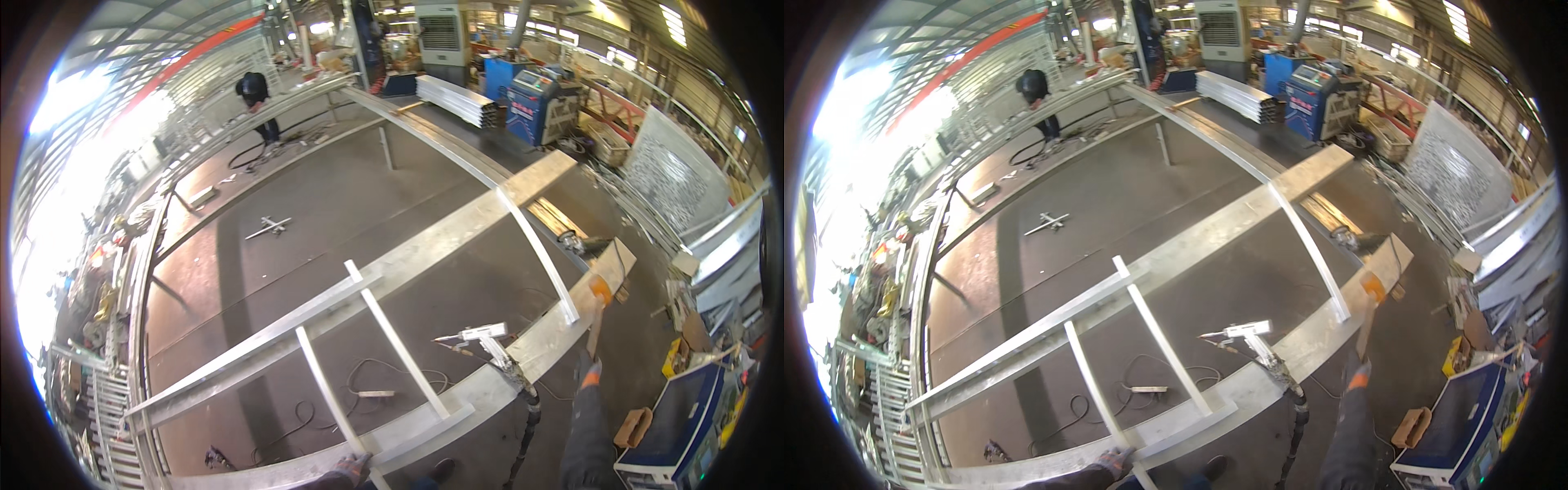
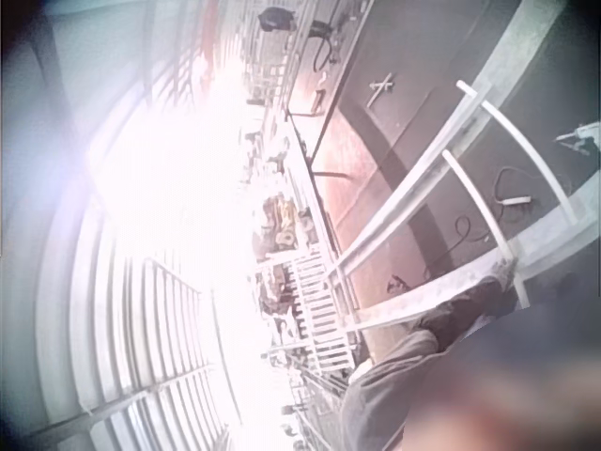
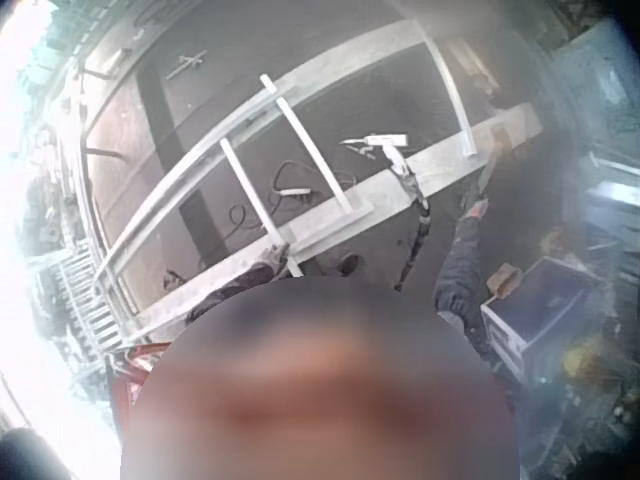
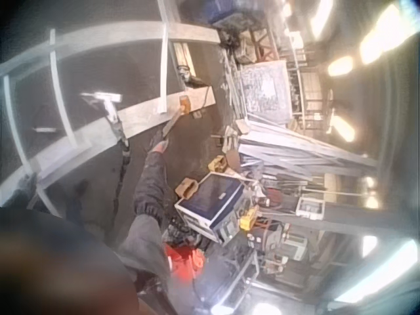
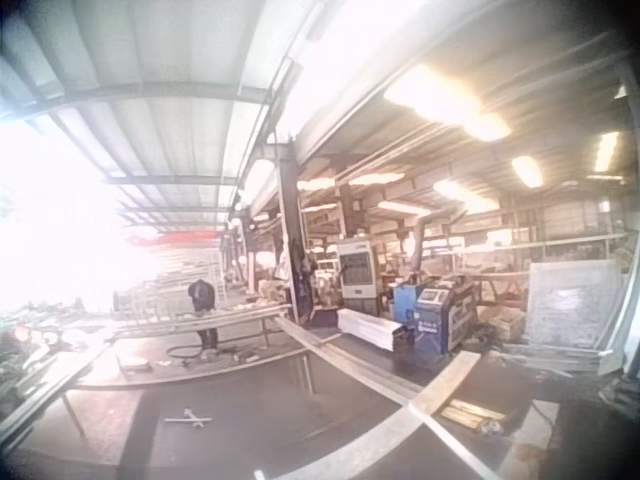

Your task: The person assembles a metal frame by placing crossbars onto a larger frame, tapping them into place with a rubber mallet, measuring with a tape measure, and tack-welding the joints with a welding torch. The person then places a paper on a red machine.

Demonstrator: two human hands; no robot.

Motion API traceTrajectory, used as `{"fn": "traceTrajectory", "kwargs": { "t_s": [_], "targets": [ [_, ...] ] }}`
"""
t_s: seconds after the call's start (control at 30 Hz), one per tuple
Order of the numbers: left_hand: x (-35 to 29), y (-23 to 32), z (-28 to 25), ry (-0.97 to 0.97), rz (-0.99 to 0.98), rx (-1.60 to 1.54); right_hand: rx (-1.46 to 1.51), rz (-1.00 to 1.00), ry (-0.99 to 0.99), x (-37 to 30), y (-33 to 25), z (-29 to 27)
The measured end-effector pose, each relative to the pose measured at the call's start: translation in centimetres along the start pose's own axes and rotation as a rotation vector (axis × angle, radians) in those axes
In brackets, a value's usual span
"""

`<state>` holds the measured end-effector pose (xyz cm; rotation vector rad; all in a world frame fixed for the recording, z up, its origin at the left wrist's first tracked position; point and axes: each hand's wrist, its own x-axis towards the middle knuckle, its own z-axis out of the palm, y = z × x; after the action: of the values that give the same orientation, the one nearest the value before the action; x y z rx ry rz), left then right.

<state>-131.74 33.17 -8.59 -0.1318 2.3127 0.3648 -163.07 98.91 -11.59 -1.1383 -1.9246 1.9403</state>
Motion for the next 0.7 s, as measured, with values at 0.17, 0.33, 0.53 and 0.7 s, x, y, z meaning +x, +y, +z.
{"fn": "traceTrajectory", "kwargs": {
  "t_s": [0.17,0.33,0.53,0.7],
  "targets": [
    [3.7,-2.8,4.6,-0.059,0.025,0.039,0.312,0.046,0.146,-26.2,4.0,-4.9],
    [9.7,-5.7,6.8,-0.016,0.214,0.028,0.378,0.446,-0.029,-48.9,7.5,-11.7],
    [5.4,-2.9,-0.8,-0.333,0.214,0.189,0.493,0.915,0.039,-67.1,15.8,-16.5],
    [4.4,-1.6,-2.7,-0.194,0.36,0.361,0.152,1.101,0.249,-73.8,18.5,-12.1]
  ]
}}
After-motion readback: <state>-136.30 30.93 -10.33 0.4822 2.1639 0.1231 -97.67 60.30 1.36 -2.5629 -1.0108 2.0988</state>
